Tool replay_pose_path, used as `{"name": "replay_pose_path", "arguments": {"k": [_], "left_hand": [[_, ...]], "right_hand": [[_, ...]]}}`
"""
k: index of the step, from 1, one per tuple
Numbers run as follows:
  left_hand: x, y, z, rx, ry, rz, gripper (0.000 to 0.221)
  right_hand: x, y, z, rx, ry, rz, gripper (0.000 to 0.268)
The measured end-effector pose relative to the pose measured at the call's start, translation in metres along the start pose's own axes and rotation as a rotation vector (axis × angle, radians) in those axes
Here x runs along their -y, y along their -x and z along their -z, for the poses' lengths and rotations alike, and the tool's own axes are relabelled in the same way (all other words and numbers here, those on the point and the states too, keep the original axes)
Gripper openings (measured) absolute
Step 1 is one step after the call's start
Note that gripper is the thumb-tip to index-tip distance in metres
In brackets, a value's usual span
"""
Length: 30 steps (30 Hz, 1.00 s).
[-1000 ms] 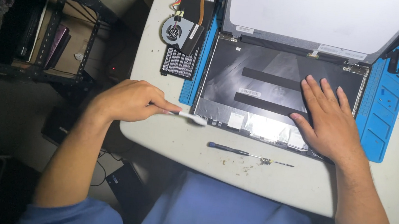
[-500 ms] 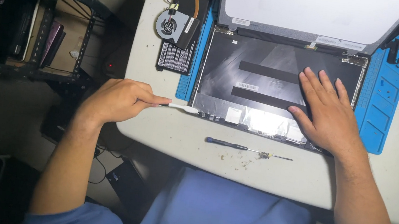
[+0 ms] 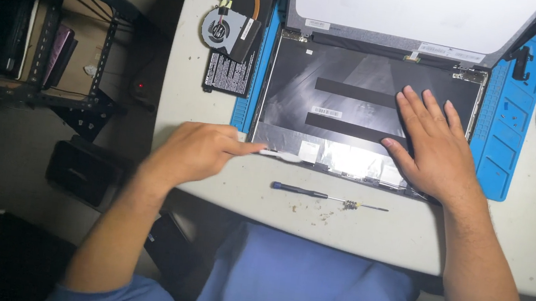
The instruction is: Cleaning the back of a laptop screen and internal chassis using a toothbrush to remove dust
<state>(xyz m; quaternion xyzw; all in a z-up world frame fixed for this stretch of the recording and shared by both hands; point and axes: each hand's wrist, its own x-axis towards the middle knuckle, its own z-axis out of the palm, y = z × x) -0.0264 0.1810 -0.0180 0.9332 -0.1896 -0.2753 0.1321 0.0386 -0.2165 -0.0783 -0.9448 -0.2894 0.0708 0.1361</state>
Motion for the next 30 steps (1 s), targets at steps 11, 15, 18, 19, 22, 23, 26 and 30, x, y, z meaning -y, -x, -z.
{"name": "replay_pose_path", "arguments": {"k": [11, 15, 18, 19, 22, 23, 26, 30], "left_hand": [[0.027, 0.033, 0.018, -0.217, -0.045, 0.087, 0.051], [0.028, 0.025, 0.012, -0.025, -0.08, 0.139, 0.059], [0.038, 0.046, 0.04, -0.023, -0.088, 0.376, 0.051], [0.036, 0.043, 0.036, -0.023, -0.088, 0.377, 0.051], [0.026, 0.031, 0.019, -0.202, -0.014, 0.168, 0.039], [0.021, 0.024, 0.011, -0.109, 0.002, 0.135, 0.052], [0.019, 0.027, 0.024, -0.013, -0.016, 0.21, 0.06], [0.036, 0.041, 0.033, -0.171, -0.062, 0.276, 0.045]], "right_hand": [[0.004, -0.001, 0.005, 0.034, -0.019, -0.021, 0.074], [0.003, -0.001, 0.005, 0.031, -0.007, -0.022, 0.074], [0.002, -0.002, 0.005, 0.035, -0.007, -0.019, 0.074], [0.003, -0.002, 0.005, 0.035, -0.007, -0.019, 0.074], [0.004, -0.002, 0.006, 0.038, -0.018, -0.023, 0.074], [0.004, -0.001, 0.005, 0.031, -0.009, -0.021, 0.074], [0.003, -0.001, 0.005, 0.028, -0.004, -0.023, 0.074], [0.003, -0.001, 0.006, 0.028, -0.012, -0.022, 0.072]]}}
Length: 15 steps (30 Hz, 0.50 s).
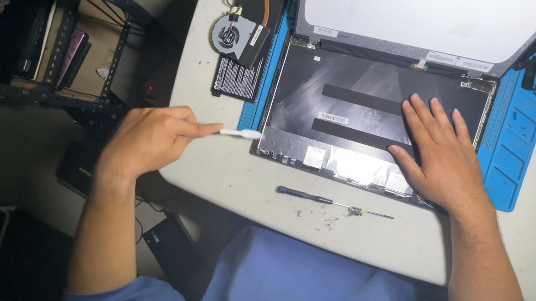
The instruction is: Cleaning the back of a laptop screen and internal chassis using a toothbrush to remove dust
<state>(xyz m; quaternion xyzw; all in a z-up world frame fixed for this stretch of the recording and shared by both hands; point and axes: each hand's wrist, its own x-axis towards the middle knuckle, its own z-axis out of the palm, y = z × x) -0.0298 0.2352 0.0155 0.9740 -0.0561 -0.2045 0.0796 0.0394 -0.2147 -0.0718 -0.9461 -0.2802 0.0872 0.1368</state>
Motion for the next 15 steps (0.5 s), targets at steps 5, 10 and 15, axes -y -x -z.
{"name": "replay_pose_path", "arguments": {"k": [5, 10, 15], "left_hand": [[0.0, -0.019, -0.014, 0.137, 0.05, -0.034, 0.047], [0.004, -0.041, -0.035, -0.125, 0.145, -0.068, 0.049], [0.01, -0.03, -0.031, 0.032, 0.272, -0.088, 0.037]], "right_hand": [[0.0, 0.0, -0.001, 0.006, 0.008, -0.004, 0.073], [-0.003, 0.0, -0.004, 0.003, 0.023, 0.002, 0.074], [-0.004, 0.001, -0.005, -0.019, 0.022, 0.01, 0.074]]}}
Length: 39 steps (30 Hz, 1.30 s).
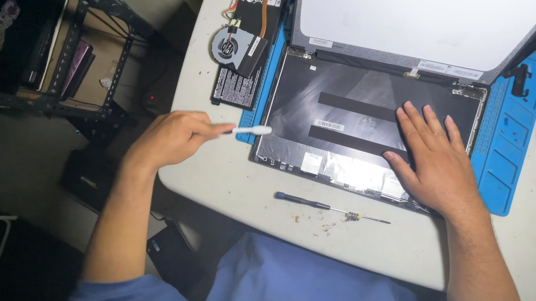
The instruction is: Cleaning the back of a laptop screen and internal chassis using a toothbrush to remove dust
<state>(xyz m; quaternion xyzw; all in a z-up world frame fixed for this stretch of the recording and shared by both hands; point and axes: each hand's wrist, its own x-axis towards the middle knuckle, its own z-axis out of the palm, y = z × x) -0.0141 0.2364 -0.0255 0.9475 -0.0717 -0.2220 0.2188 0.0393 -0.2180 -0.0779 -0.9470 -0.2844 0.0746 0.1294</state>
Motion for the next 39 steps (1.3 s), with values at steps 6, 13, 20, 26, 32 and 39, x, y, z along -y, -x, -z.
{"name": "replay_pose_path", "arguments": {"k": [6, 13, 20, 26, 32, 39], "left_hand": [[-0.002, -0.001, -0.011, -0.118, 0.02, 0.071, 0.039], [-0.07, 0.029, -0.058, -0.436, 0.119, 0.08, 0.051], [-0.099, 0.054, -0.104, -0.223, 0.047, 0.387, 0.079], [-0.105, 0.029, -0.105, -0.242, 0.004, 0.397, 0.076], [-0.1, -0.019, -0.093, -0.305, -0.038, 0.329, 0.07], [-0.094, -0.069, -0.082, -0.334, -0.092, 0.306, 0.076]], "right_hand": [[0.0, -0.001, 0.001, 0.009, -0.004, -0.002, 0.074], [0.003, -0.001, 0.004, 0.025, -0.01, -0.015, 0.075], [0.003, -0.002, 0.005, 0.018, -0.024, -0.021, 0.074], [0.004, -0.002, 0.005, 0.006, -0.031, -0.017, 0.074], [0.003, -0.002, 0.005, -0.001, -0.023, -0.019, 0.074], [0.004, -0.001, 0.006, 0.013, -0.022, -0.03, 0.073]]}}
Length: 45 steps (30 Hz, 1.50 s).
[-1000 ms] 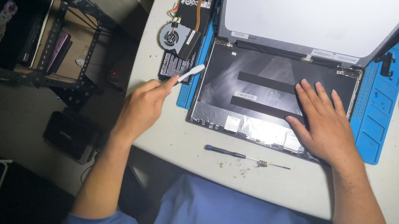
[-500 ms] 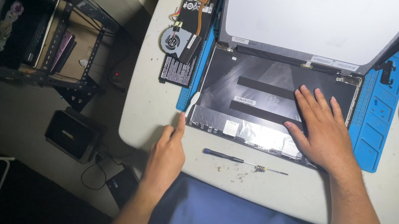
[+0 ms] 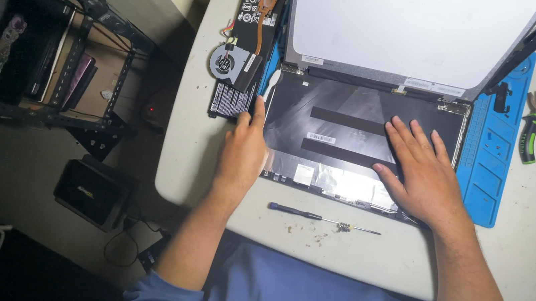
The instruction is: Cleaning the back of a laptop screen and internal chassis using a toothbrush to remove dust
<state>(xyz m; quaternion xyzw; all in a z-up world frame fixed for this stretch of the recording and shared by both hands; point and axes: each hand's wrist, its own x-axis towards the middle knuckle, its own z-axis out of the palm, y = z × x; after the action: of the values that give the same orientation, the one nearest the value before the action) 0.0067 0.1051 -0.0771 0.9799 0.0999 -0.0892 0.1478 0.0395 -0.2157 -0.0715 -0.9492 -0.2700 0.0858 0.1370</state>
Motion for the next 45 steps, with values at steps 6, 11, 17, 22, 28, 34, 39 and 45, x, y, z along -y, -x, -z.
{"name": "replay_pose_path", "arguments": {"k": [6, 11, 17, 22, 28, 34, 39, 45], "left_hand": [[-0.001, 0.02, 0.011, -0.027, -0.097, -0.081, 0.081], [0.01, 0.089, 0.026, 0.152, -0.012, 0.061, 0.077], [0.011, 0.095, 0.02, 0.177, -0.013, 0.098, 0.078], [0.002, 0.038, 0.014, 0.06, -0.007, 0.001, 0.064], [-0.005, -0.01, -0.014, -0.153, -0.039, -0.053, 0.061], [-0.018, 0.0, 0.001, -0.122, 0.059, -0.005, 0.062], [-0.011, -0.005, -0.006, -0.104, 0.068, 0.012, 0.065], [-0.009, -0.019, -0.005, -0.131, 0.043, -0.064, 0.067]], "right_hand": [[0.0, 0.001, -0.002, -0.01, 0.0, -0.001, 0.073], [0.002, -0.002, 0.0, -0.005, 0.002, 0.003, 0.073], [0.0, -0.003, -0.002, 0.003, 0.011, 0.007, 0.073], [0.002, 0.001, -0.002, -0.015, 0.027, 0.012, 0.072], [0.004, 0.001, -0.001, -0.044, 0.006, -0.049, 0.071], [0.003, 0.002, -0.002, -0.034, 0.01, -0.036, 0.071], [0.003, 0.002, -0.001, -0.037, 0.01, -0.034, 0.07], [0.003, 0.002, -0.001, -0.028, 0.019, -0.043, 0.071]]}}
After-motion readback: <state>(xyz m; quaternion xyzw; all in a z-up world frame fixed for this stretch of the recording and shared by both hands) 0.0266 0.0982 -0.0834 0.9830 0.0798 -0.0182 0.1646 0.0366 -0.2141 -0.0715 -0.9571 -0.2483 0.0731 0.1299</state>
